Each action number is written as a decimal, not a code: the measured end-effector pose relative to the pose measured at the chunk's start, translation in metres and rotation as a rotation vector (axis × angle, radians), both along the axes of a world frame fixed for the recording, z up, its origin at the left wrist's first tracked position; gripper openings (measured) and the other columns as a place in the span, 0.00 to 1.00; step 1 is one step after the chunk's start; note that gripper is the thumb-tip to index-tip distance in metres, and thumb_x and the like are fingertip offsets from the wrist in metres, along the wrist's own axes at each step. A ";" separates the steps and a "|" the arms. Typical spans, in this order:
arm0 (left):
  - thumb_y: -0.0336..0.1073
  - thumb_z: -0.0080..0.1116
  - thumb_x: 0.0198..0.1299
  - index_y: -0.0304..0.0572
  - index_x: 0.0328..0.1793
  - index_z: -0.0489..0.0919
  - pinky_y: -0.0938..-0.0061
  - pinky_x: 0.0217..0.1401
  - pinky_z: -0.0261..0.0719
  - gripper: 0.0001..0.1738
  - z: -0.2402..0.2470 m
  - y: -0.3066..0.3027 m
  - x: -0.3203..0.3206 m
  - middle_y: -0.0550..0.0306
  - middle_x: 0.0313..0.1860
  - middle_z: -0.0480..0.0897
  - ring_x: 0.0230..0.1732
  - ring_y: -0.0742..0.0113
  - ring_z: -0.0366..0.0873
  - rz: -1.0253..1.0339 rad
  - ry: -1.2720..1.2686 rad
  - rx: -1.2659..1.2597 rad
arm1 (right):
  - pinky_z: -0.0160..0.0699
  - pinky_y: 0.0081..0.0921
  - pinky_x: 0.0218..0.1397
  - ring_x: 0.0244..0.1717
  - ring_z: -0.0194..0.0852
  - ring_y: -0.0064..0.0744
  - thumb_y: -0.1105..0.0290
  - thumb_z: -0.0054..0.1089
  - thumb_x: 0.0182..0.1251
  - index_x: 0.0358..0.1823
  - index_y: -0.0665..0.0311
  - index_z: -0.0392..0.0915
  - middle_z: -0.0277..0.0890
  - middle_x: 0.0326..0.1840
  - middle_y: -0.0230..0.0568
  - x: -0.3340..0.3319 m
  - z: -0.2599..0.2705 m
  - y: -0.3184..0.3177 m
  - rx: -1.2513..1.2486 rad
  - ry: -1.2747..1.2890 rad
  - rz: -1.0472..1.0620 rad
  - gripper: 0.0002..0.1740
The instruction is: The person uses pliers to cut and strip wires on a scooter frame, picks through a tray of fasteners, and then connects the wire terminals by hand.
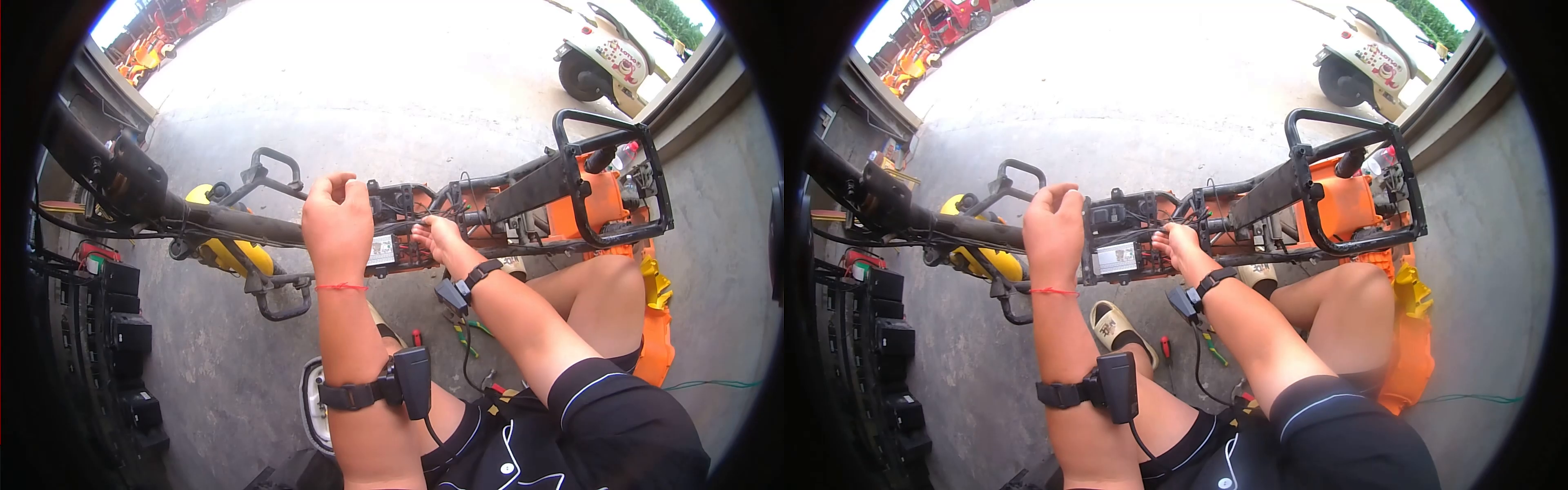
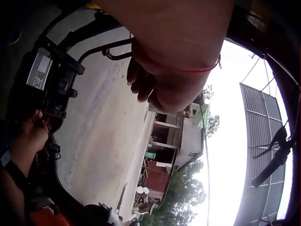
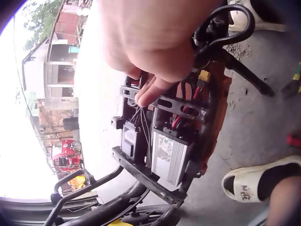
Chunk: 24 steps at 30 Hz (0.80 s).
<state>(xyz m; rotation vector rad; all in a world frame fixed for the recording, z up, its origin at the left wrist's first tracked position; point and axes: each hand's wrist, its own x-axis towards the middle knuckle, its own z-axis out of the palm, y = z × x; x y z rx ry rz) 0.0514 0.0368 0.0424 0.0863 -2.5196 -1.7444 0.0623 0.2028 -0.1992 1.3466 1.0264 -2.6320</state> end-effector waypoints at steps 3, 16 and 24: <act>0.36 0.57 0.62 0.31 0.48 0.84 0.67 0.51 0.81 0.15 -0.002 0.006 0.001 0.46 0.42 0.88 0.43 0.58 0.86 -0.014 0.016 0.004 | 0.92 0.30 0.34 0.36 0.84 0.38 0.72 0.48 0.75 0.49 0.73 0.69 0.78 0.39 0.47 0.006 0.000 0.001 0.111 -0.039 0.080 0.10; 0.35 0.57 0.64 0.30 0.50 0.83 0.69 0.50 0.80 0.15 -0.005 0.004 0.001 0.47 0.43 0.87 0.44 0.62 0.85 -0.065 -0.048 -0.003 | 0.79 0.32 0.53 0.52 0.81 0.31 0.65 0.63 0.69 0.69 0.65 0.73 0.80 0.63 0.41 0.019 0.042 -0.012 0.482 0.344 0.803 0.28; 0.35 0.57 0.64 0.29 0.50 0.83 0.70 0.50 0.80 0.15 -0.004 0.008 0.002 0.48 0.42 0.87 0.43 0.64 0.84 -0.088 -0.055 0.006 | 0.79 0.35 0.48 0.42 0.82 0.37 0.67 0.60 0.65 0.43 0.65 0.82 0.84 0.40 0.43 0.075 0.010 0.017 1.134 0.076 0.166 0.11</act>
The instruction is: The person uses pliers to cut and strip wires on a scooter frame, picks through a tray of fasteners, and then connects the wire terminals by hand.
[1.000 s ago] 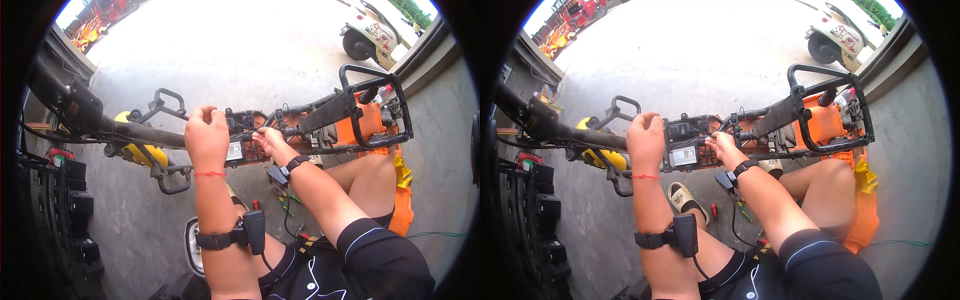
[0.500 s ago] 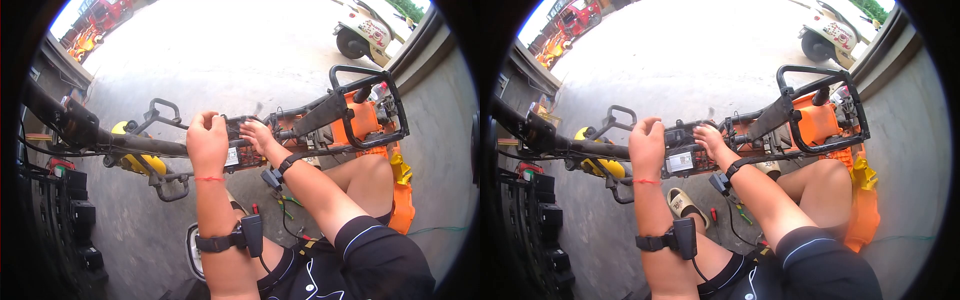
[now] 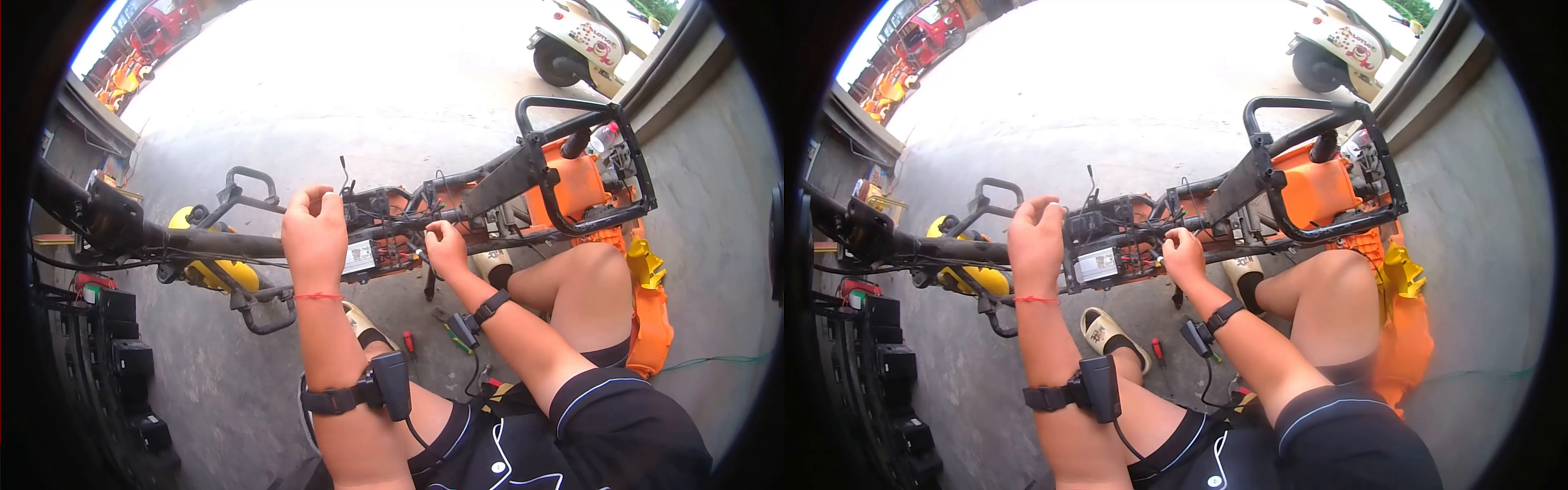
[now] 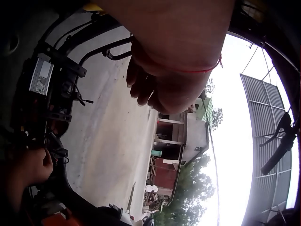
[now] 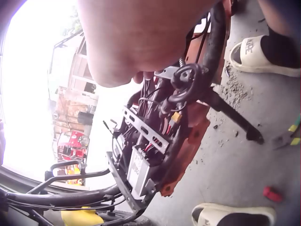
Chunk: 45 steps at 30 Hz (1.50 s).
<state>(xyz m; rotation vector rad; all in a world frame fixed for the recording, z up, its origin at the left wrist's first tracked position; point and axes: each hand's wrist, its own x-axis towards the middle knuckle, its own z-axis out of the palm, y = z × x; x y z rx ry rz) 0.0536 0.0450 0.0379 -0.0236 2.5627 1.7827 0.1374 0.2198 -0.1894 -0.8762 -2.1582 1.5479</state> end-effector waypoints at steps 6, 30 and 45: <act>0.34 0.57 0.64 0.30 0.51 0.83 0.70 0.48 0.80 0.15 0.003 0.007 0.001 0.49 0.42 0.87 0.42 0.65 0.84 -0.037 -0.021 -0.005 | 0.72 0.44 0.60 0.56 0.73 0.52 0.57 0.66 0.62 0.51 0.64 0.78 0.76 0.52 0.48 0.040 0.000 -0.003 0.445 -0.194 0.175 0.22; 0.37 0.56 0.64 0.37 0.50 0.85 0.64 0.54 0.81 0.14 -0.091 0.081 0.006 0.43 0.44 0.88 0.47 0.54 0.87 -0.317 -0.063 -0.455 | 0.77 0.24 0.24 0.27 0.82 0.25 0.58 0.44 0.82 0.48 0.64 0.69 0.79 0.35 0.39 0.027 -0.023 -0.035 -0.643 -0.132 -0.220 0.15; 0.57 0.54 0.70 0.50 0.43 0.82 0.73 0.22 0.65 0.20 -0.277 0.079 0.056 0.66 0.30 0.82 0.21 0.74 0.73 0.032 -0.786 0.099 | 0.72 0.62 0.45 0.42 0.78 0.71 0.58 0.47 0.76 0.48 0.62 0.71 0.81 0.37 0.63 0.054 -0.025 -0.014 -0.095 -0.379 -0.035 0.14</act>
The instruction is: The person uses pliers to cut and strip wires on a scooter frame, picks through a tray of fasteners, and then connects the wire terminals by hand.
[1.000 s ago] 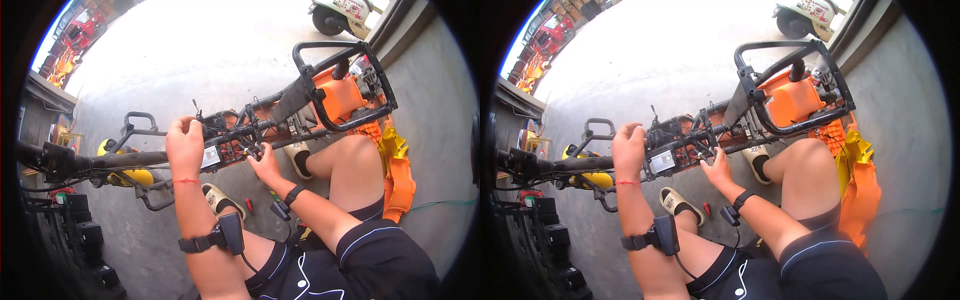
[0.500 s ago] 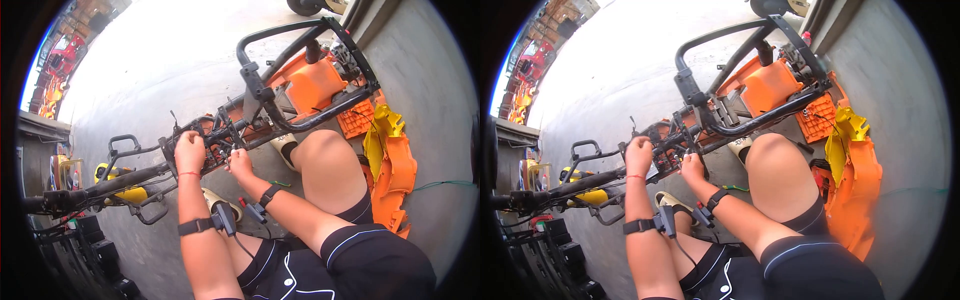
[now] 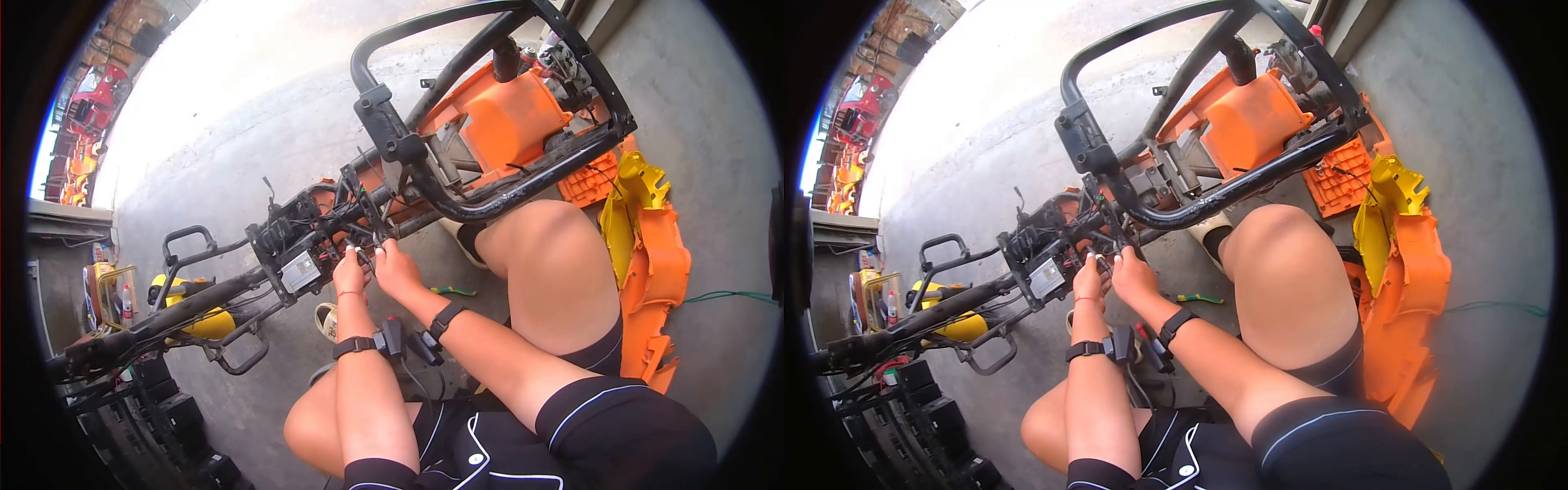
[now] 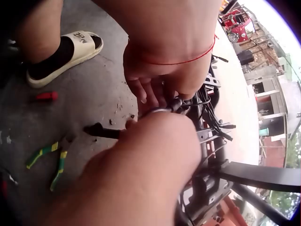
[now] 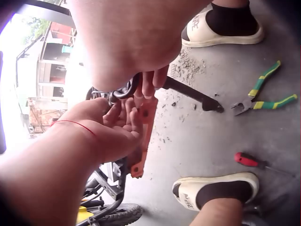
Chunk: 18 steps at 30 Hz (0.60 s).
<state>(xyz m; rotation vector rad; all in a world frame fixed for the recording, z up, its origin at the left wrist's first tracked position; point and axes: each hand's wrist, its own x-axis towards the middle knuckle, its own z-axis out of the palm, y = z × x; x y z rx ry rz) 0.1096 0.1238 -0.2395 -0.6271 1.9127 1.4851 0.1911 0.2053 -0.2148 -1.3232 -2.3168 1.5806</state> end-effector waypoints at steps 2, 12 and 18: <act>0.57 0.57 0.69 0.51 0.41 0.82 0.74 0.23 0.64 0.19 -0.007 0.001 -0.001 0.67 0.30 0.81 0.21 0.75 0.72 0.016 -0.058 0.011 | 0.75 0.60 0.47 0.43 0.81 0.67 0.56 0.48 0.75 0.50 0.60 0.73 0.83 0.39 0.61 0.008 -0.004 0.002 -0.012 0.061 0.026 0.16; 0.50 0.60 0.70 0.50 0.39 0.81 0.76 0.32 0.70 0.14 -0.005 0.011 0.005 0.66 0.29 0.80 0.29 0.75 0.76 0.287 -0.221 0.313 | 0.79 0.46 0.42 0.38 0.85 0.53 0.57 0.53 0.74 0.47 0.60 0.80 0.85 0.34 0.50 0.012 -0.027 0.008 -0.232 0.178 -0.024 0.15; 0.50 0.60 0.71 0.48 0.41 0.83 0.74 0.41 0.75 0.15 -0.015 0.004 0.008 0.65 0.33 0.83 0.34 0.71 0.79 0.301 -0.209 0.430 | 0.78 0.37 0.36 0.29 0.83 0.38 0.59 0.54 0.75 0.45 0.61 0.80 0.83 0.27 0.41 0.009 -0.025 0.006 -0.253 0.197 -0.047 0.13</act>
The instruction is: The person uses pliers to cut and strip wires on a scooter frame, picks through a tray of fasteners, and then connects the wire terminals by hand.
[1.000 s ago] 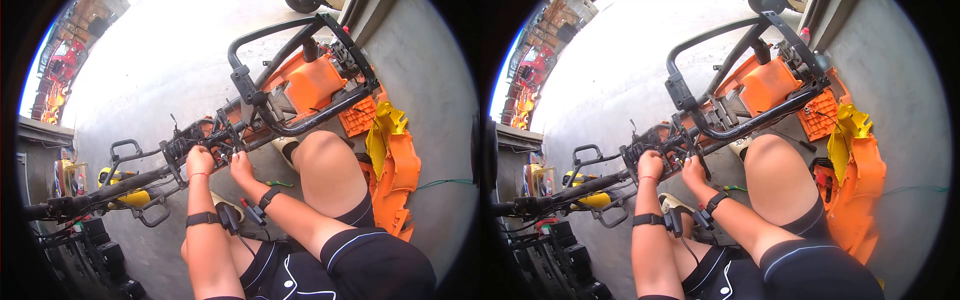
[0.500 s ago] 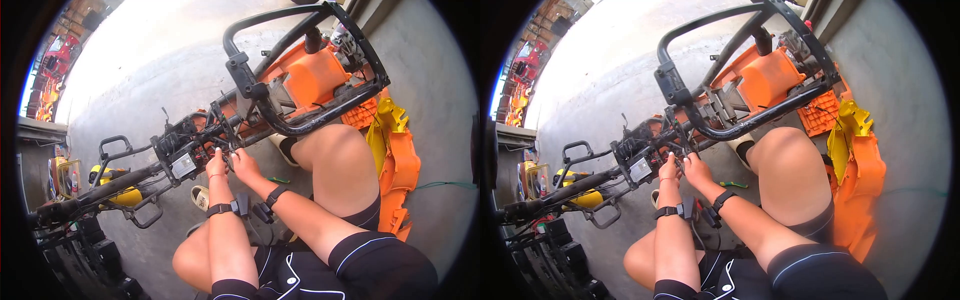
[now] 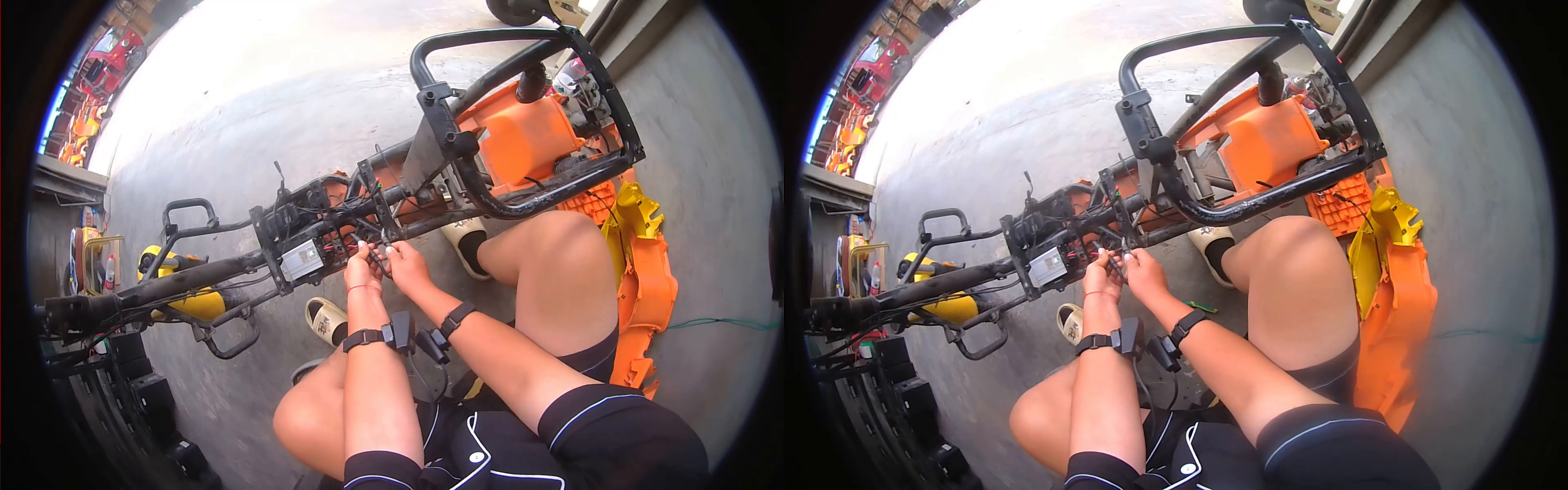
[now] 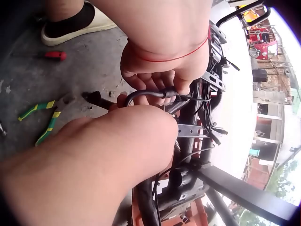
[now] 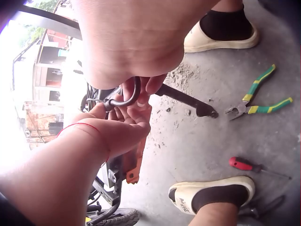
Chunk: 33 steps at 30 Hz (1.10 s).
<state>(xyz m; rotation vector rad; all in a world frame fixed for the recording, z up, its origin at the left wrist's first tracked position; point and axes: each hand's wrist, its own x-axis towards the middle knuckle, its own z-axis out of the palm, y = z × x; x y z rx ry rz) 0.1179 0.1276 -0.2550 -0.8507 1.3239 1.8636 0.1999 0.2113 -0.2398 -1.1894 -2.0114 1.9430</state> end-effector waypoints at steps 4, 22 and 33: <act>0.50 0.58 0.72 0.48 0.44 0.82 0.72 0.45 0.76 0.15 0.001 -0.011 0.008 0.65 0.35 0.82 0.37 0.71 0.77 0.011 -0.025 0.090 | 0.73 0.27 0.28 0.23 0.74 0.22 0.65 0.52 0.77 0.41 0.64 0.78 0.78 0.23 0.32 0.003 0.004 -0.005 -0.035 0.011 -0.012 0.11; 0.52 0.56 0.71 0.50 0.49 0.81 0.59 0.41 0.74 0.16 -0.015 -0.002 -0.005 0.66 0.38 0.82 0.39 0.65 0.79 0.294 -0.133 0.576 | 0.68 0.24 0.20 0.19 0.66 0.21 0.60 0.48 0.79 0.41 0.62 0.76 0.75 0.25 0.32 -0.023 0.035 0.016 -0.671 0.051 -0.183 0.14; 0.53 0.53 0.73 0.50 0.49 0.79 0.59 0.42 0.75 0.16 0.019 0.019 0.001 0.69 0.38 0.80 0.40 0.66 0.76 0.383 -0.024 0.653 | 0.69 0.24 0.27 0.22 0.69 0.23 0.56 0.48 0.78 0.41 0.62 0.80 0.78 0.27 0.32 -0.035 0.061 0.036 -0.686 -0.030 -0.119 0.18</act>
